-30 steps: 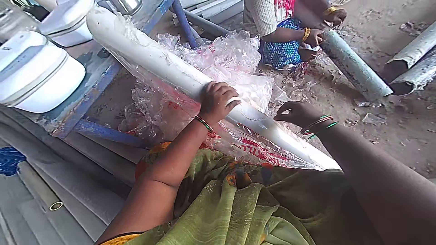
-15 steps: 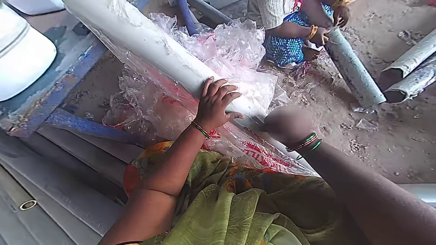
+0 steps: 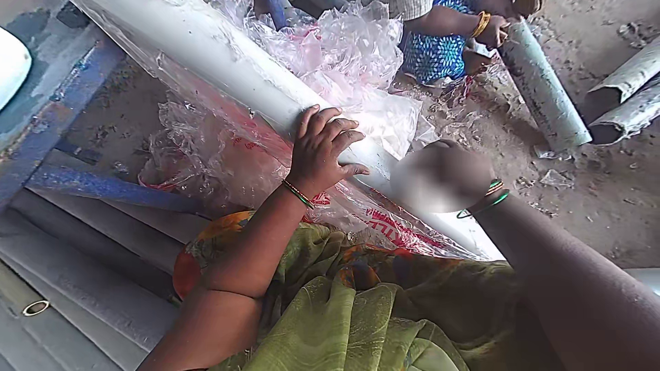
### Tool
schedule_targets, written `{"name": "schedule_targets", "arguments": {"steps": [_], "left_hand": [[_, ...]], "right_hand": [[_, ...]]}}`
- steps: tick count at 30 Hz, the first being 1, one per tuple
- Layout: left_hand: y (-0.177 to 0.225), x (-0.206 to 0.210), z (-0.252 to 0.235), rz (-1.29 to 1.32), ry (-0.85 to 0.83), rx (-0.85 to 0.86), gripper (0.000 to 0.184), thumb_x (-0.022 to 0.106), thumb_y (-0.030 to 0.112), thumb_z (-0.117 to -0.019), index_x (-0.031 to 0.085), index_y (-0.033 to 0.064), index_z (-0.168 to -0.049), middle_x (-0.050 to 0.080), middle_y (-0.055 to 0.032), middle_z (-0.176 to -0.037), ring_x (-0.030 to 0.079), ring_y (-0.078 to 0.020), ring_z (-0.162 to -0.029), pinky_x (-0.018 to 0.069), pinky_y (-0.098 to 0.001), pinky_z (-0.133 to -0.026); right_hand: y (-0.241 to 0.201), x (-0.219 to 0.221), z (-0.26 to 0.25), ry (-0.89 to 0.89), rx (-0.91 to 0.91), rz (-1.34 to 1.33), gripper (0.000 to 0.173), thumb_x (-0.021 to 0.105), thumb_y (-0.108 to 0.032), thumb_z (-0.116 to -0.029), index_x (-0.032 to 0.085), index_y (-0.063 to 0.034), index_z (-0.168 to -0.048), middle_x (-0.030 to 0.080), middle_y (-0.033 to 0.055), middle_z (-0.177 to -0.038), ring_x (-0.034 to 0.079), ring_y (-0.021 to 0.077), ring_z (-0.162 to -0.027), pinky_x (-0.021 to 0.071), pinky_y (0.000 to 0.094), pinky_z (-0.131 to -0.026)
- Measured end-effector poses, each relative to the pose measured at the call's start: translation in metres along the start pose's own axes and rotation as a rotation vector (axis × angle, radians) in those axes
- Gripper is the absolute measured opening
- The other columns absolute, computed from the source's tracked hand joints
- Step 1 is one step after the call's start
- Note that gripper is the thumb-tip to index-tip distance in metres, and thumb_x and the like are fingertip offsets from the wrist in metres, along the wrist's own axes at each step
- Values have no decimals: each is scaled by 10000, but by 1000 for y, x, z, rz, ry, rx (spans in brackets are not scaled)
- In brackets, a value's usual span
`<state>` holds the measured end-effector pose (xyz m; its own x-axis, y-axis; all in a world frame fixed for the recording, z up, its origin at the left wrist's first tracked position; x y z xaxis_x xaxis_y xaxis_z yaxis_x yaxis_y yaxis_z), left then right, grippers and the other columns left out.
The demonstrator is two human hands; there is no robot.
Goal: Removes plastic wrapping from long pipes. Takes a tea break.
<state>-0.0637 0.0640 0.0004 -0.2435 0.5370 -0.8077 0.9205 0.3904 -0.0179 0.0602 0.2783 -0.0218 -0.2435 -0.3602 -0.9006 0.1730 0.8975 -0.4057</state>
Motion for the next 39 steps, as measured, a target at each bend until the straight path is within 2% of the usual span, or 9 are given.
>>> {"name": "schedule_targets", "arguments": {"steps": [3, 5, 7, 11, 15, 19, 27, 34, 39], "left_hand": [[2, -1, 11, 15, 86, 3, 566, 728, 665, -779, 779, 180, -1066, 746, -53, -1185, 607, -330, -1256, 286, -553, -1162], [0, -4, 21, 31, 128, 20, 545, 749, 649, -781, 776, 177, -1051, 744, -60, -1182, 597, -338, -1259, 268, -558, -1170], [2, -5, 27, 43, 132, 24, 532, 761, 629, -781, 775, 175, -1059, 741, -67, -1188, 588, -344, -1272, 257, -557, -1173], [2, -3, 17, 41, 107, 23, 558, 726, 648, -801, 774, 162, -1071, 741, -73, -1199, 590, -361, -1279, 266, -582, -1172], [2, -2, 12, 48, 85, 3, 531, 747, 609, -801, 776, 152, -1069, 737, -78, -1209, 585, -364, -1290, 259, -589, -1179], [3, -1, 15, 52, 124, -5, 450, 713, 570, -856, 783, 162, -1034, 748, -68, -1179, 595, -354, -1279, 269, -571, -1178], [3, 0, 14, 60, 144, -6, 442, 722, 562, -852, 783, 162, -1030, 750, -59, -1171, 599, -341, -1274, 274, -562, -1178], [3, -1, 15, 65, 150, -7, 439, 724, 564, -848, 784, 164, -1019, 753, -62, -1162, 606, -340, -1265, 278, -560, -1172], [3, -2, 13, 66, 133, -6, 412, 733, 533, -853, 784, 165, -1030, 749, -59, -1176, 601, -341, -1269, 281, -557, -1170]], "right_hand": [[79, -46, -13, 106, 450, -205, 453, 485, -285, -1071, 553, 91, -1314, 623, 371, -1182, 624, 524, -1078, 439, 703, -933], [113, -73, -7, 225, 542, -297, 530, 493, -386, -1054, 539, 56, -1343, 615, 315, -1202, 634, 415, -1015, 467, 624, -914], [94, -72, 3, 185, 431, -302, 499, 519, -369, -1048, 564, 56, -1306, 638, 280, -1126, 629, 345, -881, 489, 576, -830], [5, -36, 12, -30, -53, -166, 360, 700, -267, -970, 688, 54, -1131, 694, 284, -1063, 670, 494, -954, 468, 719, -819], [-30, 1, 21, -99, -260, -102, 349, 792, -274, -886, 692, 18, -1049, 682, 247, -1049, 684, 451, -891, 506, 660, -690], [-32, 15, 22, -69, -308, -84, 271, 766, -176, -897, 665, 46, -1015, 668, 266, -1029, 673, 485, -964, 519, 646, -710], [-48, 21, 26, 87, -476, -17, 134, 649, -64, -918, 657, 61, -871, 693, 253, -951, 701, 476, -883, 531, 592, -594], [-54, 23, 30, 176, -541, 75, 155, 606, -80, -880, 618, 51, -798, 678, 255, -833, 695, 457, -708, 485, 548, -477], [-42, 16, 19, 219, -502, 41, 174, 584, -103, -901, 628, 50, -831, 682, 262, -831, 692, 469, -710, 490, 570, -502]]}}
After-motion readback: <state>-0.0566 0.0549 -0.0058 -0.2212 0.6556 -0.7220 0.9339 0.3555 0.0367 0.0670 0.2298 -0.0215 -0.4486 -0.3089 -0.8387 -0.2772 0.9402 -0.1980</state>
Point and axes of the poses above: each hand's wrist, its own z-axis away from the middle knuckle, its own x-axis out of the palm, y = z × x, the point moved 4 cm from there along -z, towards the middle knuckle
